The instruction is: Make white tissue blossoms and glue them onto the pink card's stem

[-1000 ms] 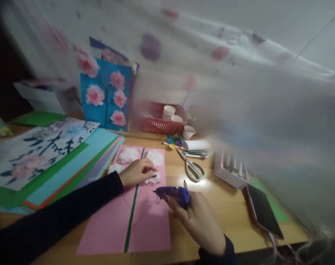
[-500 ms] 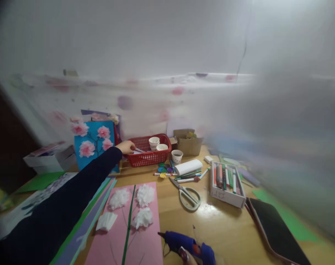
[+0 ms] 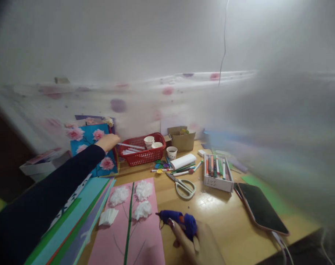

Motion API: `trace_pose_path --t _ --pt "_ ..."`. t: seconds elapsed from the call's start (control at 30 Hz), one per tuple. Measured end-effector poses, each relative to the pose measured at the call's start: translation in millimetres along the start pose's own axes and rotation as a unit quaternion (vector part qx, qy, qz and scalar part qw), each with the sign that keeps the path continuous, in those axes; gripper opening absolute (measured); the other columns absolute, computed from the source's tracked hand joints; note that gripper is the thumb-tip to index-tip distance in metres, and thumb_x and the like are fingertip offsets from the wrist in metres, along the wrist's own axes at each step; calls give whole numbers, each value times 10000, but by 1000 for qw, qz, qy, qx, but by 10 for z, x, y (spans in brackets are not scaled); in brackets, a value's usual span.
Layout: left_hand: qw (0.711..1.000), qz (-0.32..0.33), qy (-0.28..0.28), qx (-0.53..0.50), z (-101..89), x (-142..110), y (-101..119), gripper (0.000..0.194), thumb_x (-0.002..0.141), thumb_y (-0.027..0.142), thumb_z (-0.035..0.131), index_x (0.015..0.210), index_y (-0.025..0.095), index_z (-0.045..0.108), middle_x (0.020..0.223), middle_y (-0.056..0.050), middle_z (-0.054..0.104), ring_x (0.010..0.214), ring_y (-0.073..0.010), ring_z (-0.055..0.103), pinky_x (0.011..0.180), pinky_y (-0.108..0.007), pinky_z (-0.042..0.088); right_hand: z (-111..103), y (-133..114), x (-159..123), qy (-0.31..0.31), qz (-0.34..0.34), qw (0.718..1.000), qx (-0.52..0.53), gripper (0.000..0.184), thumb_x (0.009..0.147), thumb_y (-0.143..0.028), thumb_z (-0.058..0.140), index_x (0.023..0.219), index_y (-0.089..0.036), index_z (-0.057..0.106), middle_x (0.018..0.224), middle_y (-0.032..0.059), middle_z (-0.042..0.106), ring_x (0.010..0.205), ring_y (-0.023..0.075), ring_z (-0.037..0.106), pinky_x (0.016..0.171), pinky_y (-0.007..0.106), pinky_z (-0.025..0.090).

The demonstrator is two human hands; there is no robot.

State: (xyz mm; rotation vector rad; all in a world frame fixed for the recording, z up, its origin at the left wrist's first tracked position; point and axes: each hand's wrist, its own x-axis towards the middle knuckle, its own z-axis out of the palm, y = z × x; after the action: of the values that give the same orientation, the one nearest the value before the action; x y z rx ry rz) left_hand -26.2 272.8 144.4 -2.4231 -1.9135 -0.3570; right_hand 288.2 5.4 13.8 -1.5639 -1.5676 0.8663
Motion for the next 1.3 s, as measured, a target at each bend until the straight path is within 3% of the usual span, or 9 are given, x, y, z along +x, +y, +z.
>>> trace_pose_path --t 0.1,0.17,0.23,0.33,0.4,0.63,0.8,1.03,1.3 --pt "993 4 69 -101 -127 -372 60 278 936 297 581 1149 121 605 1130 -123 658 1011 -250 660 868 -431 547 2 -175 74 -6 -46 998 -46 502 888 -603 464 747 -201 730 634 52 722 629 218 691 580 265 484" --pt "978 25 91 -184 -70 -716 261 272 965 297 501 1149 111 576 1024 -118 702 915 -233 708 835 -398 563 27 -306 103 -11 -77 993 -86 436 908 -552 474 920 -218 755 631 37 724 612 209 682 575 268 460" --pt "951 68 85 -289 55 -1114 581 266 963 318 495 1166 151 532 954 -70 730 830 -184 731 798 -338 575 71 -452 128 -4 -95 986 -134 400 918 -518 475 905 -233 755 604 27 710 570 199 659 530 265 408" --pt "777 141 -19 -614 224 -1667 1106 212 883 337 629 975 162 555 902 -75 745 866 -211 732 827 -350 564 167 -660 155 3 -109 970 -215 355 911 -476 502 794 -233 733 632 31 714 579 193 647 518 264 348" --pt "740 164 -55 -650 265 -1919 1350 185 907 343 596 939 161 577 852 -67 745 840 -203 725 796 -320 556 234 -763 153 14 -115 956 -270 332 901 -444 524 746 -212 702 668 48 720 617 203 655 533 268 329" --pt "880 248 76 -398 97 -2173 1372 133 925 163 544 833 190 636 809 -8 720 769 -171 672 705 -272 478 370 -896 49 23 -136 923 -360 305 889 -432 548 803 -170 679 802 122 747 718 250 688 548 281 304" --pt "922 286 86 -247 -18 -2207 1325 169 941 204 541 783 184 597 732 0 666 686 -161 633 627 -265 434 432 -915 26 16 -146 913 -380 294 889 -411 546 817 -167 694 812 124 755 726 252 691 538 284 287" --pt "926 306 59 -214 33 -2131 1394 109 906 229 618 824 172 663 805 -27 722 757 -187 671 674 -278 468 419 -938 64 10 -149 920 -362 249 873 -312 541 734 -161 682 692 100 731 644 222 676 505 270 297" --pt "865 303 51 -397 322 -1937 1251 99 803 197 735 885 172 686 1160 -75 721 1096 -225 654 958 -349 484 417 -812 178 -34 -146 951 -271 196 858 -266 567 714 -181 669 569 25 695 559 174 656 521 247 385"
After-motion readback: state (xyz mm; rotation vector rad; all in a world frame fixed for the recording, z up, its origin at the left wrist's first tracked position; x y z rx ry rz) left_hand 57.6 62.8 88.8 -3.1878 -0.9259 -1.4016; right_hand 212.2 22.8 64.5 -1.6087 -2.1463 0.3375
